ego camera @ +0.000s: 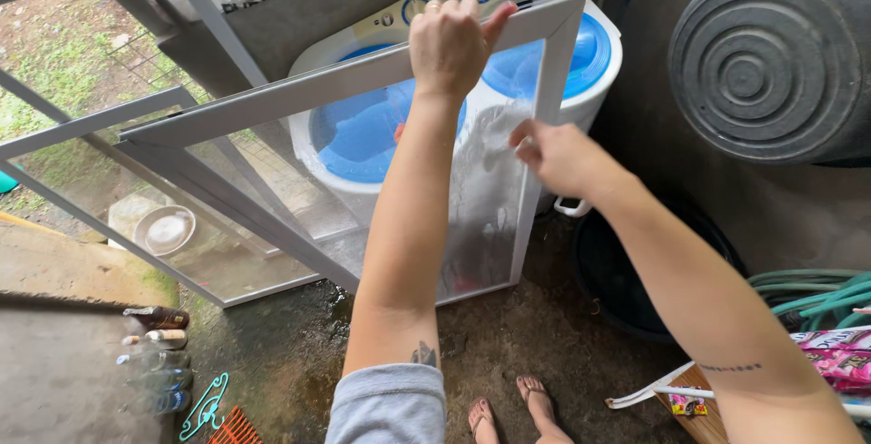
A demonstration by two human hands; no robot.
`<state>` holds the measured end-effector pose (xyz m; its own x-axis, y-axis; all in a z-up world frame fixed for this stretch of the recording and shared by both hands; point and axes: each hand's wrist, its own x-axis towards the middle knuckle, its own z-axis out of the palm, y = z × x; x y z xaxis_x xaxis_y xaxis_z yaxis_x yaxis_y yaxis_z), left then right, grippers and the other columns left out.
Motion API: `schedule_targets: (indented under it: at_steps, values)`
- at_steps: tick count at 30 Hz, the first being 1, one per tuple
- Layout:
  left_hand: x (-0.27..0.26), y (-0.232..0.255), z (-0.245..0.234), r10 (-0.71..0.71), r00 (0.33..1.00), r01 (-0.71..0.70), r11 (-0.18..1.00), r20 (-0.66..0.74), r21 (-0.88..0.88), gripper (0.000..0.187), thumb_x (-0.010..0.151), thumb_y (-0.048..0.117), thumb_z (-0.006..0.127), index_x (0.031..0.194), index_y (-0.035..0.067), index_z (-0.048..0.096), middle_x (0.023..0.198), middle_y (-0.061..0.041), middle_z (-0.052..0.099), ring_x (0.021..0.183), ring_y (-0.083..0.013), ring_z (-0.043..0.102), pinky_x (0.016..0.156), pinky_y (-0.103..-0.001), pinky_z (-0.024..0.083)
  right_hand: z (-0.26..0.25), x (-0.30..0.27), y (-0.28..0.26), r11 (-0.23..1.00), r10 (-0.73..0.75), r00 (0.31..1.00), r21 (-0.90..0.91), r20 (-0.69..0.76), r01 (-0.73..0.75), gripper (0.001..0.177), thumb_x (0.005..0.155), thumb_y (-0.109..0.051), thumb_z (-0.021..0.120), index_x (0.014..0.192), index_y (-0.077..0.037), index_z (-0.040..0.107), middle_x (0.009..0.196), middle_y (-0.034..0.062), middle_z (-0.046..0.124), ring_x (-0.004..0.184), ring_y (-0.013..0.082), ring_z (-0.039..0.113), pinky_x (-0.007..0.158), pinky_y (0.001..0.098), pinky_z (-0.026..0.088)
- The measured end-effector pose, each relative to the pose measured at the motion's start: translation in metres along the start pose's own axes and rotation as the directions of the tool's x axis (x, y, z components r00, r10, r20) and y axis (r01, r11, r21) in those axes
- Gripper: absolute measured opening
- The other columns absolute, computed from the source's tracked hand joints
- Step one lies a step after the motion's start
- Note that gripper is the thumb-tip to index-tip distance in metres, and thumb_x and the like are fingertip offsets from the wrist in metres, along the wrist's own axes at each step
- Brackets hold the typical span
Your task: The person cleans aluminum screen doors by wiping the frames with a cloth and rinsing them with water from a hose.
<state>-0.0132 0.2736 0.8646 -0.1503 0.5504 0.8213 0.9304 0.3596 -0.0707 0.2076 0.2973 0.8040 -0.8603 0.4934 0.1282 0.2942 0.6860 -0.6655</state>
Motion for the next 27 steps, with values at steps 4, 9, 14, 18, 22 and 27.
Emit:
schedule_targets:
  at_steps: [4,9,14,18,22,27]
  values:
    - [0.001,-0.028,-0.023,0.012,0.959,0.033,0.988,0.282,-0.153,0.049,0.089,0.061,0.067,0.089,0.013,0.078,0.084,-0.012,0.076,0.085,-0.0317,0.072,0.073,-0.046,0.054,0.016,0.008,-0.006,0.984,-0.073,0.989,0.174,0.132,0.049,0.017,0.096,-0.020,0.066,0.108,-0.009,0.067,0.086,0.0105,0.073,0.080,0.0252,0.069,0.074,0.0389,0.054]
    - [0.010,-0.093,-0.094,-0.213,0.641,0.294,0.956,0.738,0.020,0.035,0.077,0.041,0.077,0.107,0.022,0.080,0.101,-0.011,0.077,0.095,-0.0288,0.072,0.088,-0.040,0.055,0.023,0.032,-0.040,0.950,-0.165,0.985,0.279,0.060,0.142,0.019,0.097,-0.020,0.065,0.111,-0.008,0.069,0.075,0.0087,0.067,0.067,0.0177,0.059,0.065,0.0345,0.050]
    - [0.011,-0.121,-0.129,-0.340,0.313,0.425,0.885,0.887,0.190,0.032,0.073,0.028,0.078,0.102,0.017,0.081,0.095,-0.005,0.079,0.092,-0.0204,0.077,0.087,-0.034,0.059,0.030,0.054,-0.081,0.923,-0.130,0.991,0.370,0.039,0.106,0.020,0.098,-0.018,0.064,0.113,-0.005,0.070,0.073,0.0098,0.066,0.067,0.0175,0.058,0.063,0.0344,0.047]
    - [0.004,-0.129,-0.116,-0.221,0.374,0.376,0.924,0.901,0.070,0.046,0.071,0.016,0.078,0.117,0.023,0.076,0.099,-0.005,0.076,0.094,-0.0217,0.070,0.085,-0.036,0.054,0.054,0.068,-0.086,0.910,-0.094,0.981,0.386,-0.168,0.153,0.019,0.101,-0.014,0.060,0.113,-0.003,0.069,0.083,0.0064,0.071,0.074,0.0141,0.066,0.068,0.0297,0.051]
    - [0.003,-0.134,-0.112,-0.117,0.313,0.432,0.902,0.942,-0.031,0.057,0.072,0.008,0.075,0.126,0.026,0.072,0.099,-0.003,0.077,0.093,-0.0162,0.072,0.084,-0.034,0.055,0.080,0.072,-0.080,0.813,-0.076,0.994,0.573,-0.075,0.105,0.026,0.097,-0.011,0.057,0.121,-0.005,0.067,0.093,0.0047,0.073,0.080,0.0117,0.065,0.069,0.0288,0.053]
    - [0.011,-0.126,-0.119,-0.099,0.180,0.432,0.902,0.979,0.012,0.050,0.075,0.010,0.073,0.122,0.026,0.074,0.094,-0.003,0.078,0.086,-0.0133,0.073,0.082,-0.034,0.055,0.085,0.058,-0.089,0.746,0.103,0.987,0.647,0.124,-0.159,0.033,0.101,-0.020,0.059,0.133,-0.013,0.060,0.083,0.0076,0.063,0.067,0.0128,0.053,0.059,0.0313,0.044]
